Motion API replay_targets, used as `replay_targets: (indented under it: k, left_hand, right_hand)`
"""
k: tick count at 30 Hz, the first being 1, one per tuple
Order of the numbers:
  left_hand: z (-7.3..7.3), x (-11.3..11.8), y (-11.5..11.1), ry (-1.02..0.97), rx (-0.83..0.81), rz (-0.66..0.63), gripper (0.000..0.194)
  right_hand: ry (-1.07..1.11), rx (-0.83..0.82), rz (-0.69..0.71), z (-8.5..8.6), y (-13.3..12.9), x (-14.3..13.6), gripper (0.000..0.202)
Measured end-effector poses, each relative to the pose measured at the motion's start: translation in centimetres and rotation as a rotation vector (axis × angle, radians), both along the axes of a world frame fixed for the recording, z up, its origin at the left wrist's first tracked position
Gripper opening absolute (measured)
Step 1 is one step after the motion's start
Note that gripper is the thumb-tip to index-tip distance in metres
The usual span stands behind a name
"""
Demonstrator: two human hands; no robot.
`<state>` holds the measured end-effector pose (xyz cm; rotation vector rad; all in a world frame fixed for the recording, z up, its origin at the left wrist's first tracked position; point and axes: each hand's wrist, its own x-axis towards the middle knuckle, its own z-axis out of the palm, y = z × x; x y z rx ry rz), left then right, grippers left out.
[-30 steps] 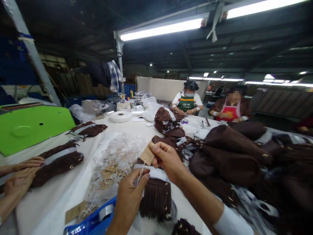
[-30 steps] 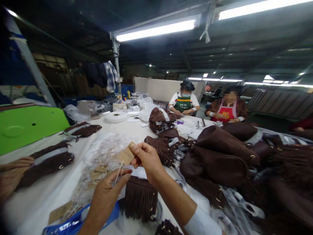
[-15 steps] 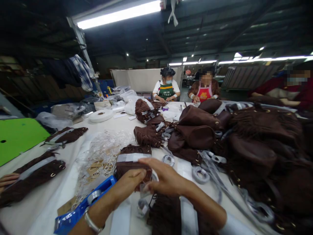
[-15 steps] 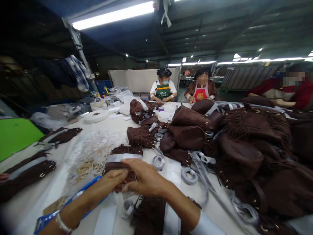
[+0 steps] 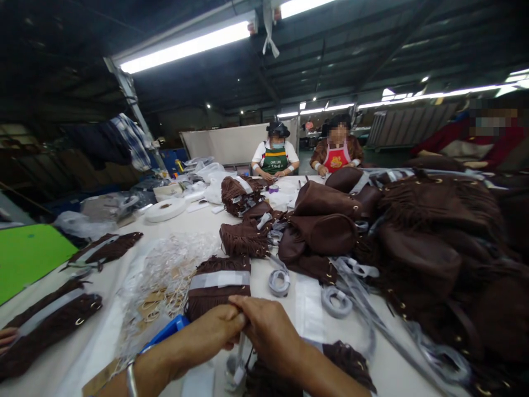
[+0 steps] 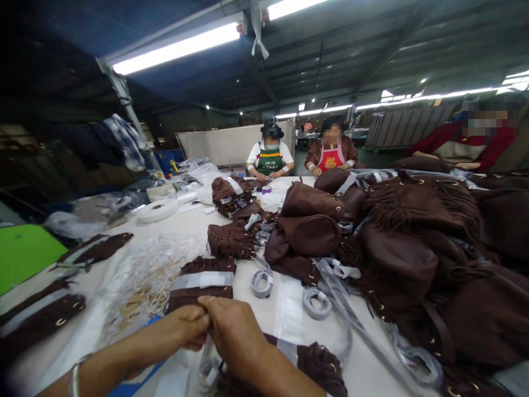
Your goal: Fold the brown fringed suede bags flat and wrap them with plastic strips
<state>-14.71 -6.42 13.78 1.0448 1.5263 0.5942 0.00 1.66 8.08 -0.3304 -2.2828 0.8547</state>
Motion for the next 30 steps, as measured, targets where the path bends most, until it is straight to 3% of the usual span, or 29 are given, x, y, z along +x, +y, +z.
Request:
replay_targets:
  k: [2,5,11,17,21,26,30]
  left_hand:
    - [0.4,-0.2,0.5,0.032,-0.042,-0.018,0.063]
    - [1.3,0.1,1.1,-0.115,-0.091,-0.038,0.060]
    - [2.7,2.3,2.9,-0.340,-0.134,-0.179,0.055]
    - [3.4,2.7,5.7,-0.463,-0.180,-0.230,0.046]
    - [2.9,2.7,6.6,-0.494,-0.119,-0.187,0.042]
    - [1.2,2.9,6.4,-0.536,-0.117,-0.152,0.046]
    - [-0.5,2.6,6.1,-0.401,0.002,-0.117,0.046]
  right_hand:
    - [0.087,0.056,-0.070,-0.3,0.3,0.1,0.028]
    - [0.160,0.008,-0.105,-0.3,0.8,0.8,0.017]
    - [0.193,-0.019,0.021,1.3,2.2,3.5,0.030]
    - [0.271,-0.079,-0.065,1.4,4.4,3.8,0.016]
    - [0.279,-0.052,-0.094,1.3,5.3,3.7,0.014]
    - [0.181,-0.056,-0.008,0.6,5.7,4.0,0.020]
    - [0.117,-0.093,-0.022,0.2,5.9,4.5,0.012]
